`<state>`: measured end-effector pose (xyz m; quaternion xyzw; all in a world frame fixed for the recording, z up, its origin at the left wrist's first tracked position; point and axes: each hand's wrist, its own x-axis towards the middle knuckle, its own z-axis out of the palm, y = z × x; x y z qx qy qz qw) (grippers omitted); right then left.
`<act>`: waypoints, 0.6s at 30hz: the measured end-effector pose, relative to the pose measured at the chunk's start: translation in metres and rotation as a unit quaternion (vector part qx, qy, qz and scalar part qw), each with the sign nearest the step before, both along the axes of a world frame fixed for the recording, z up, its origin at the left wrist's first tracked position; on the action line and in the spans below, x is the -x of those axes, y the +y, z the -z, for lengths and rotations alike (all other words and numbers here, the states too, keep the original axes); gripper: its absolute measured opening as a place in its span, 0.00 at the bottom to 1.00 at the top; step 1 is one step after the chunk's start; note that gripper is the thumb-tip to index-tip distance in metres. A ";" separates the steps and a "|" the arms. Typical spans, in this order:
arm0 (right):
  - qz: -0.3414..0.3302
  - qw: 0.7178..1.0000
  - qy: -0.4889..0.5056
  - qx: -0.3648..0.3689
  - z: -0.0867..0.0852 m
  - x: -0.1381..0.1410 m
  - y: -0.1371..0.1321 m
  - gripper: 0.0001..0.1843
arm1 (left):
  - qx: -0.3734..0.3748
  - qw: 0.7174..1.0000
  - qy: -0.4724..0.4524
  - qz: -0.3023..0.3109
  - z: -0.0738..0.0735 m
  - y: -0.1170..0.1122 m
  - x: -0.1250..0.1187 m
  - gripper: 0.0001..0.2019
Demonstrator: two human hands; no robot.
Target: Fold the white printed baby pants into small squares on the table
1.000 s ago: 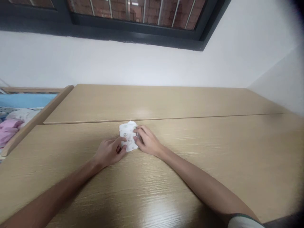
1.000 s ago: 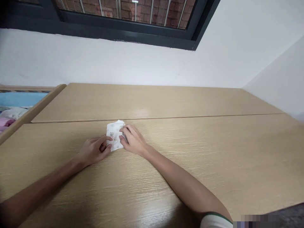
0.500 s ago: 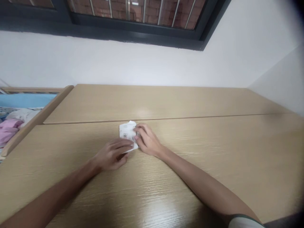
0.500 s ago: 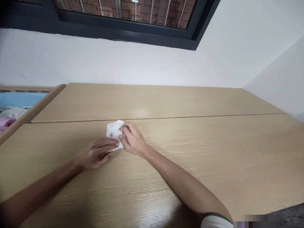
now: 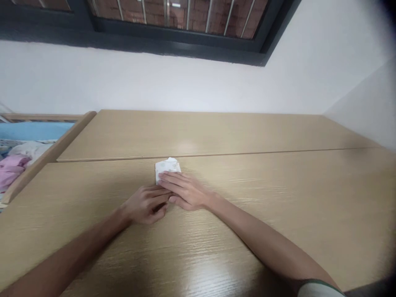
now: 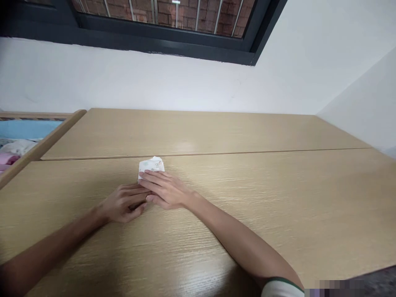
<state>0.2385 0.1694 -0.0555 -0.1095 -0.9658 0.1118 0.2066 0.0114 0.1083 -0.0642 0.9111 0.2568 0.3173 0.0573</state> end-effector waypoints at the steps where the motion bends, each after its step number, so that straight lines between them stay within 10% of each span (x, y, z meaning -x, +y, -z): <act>1: -0.003 1.000 -0.013 0.012 0.000 0.000 0.000 0.32 | 0.003 1.000 0.002 0.000 -0.001 0.000 0.000 0.11; 18: 0.078 0.988 -0.077 0.112 -0.003 0.017 0.054 0.31 | 0.032 0.999 -0.024 -0.022 0.013 0.000 -0.002 0.22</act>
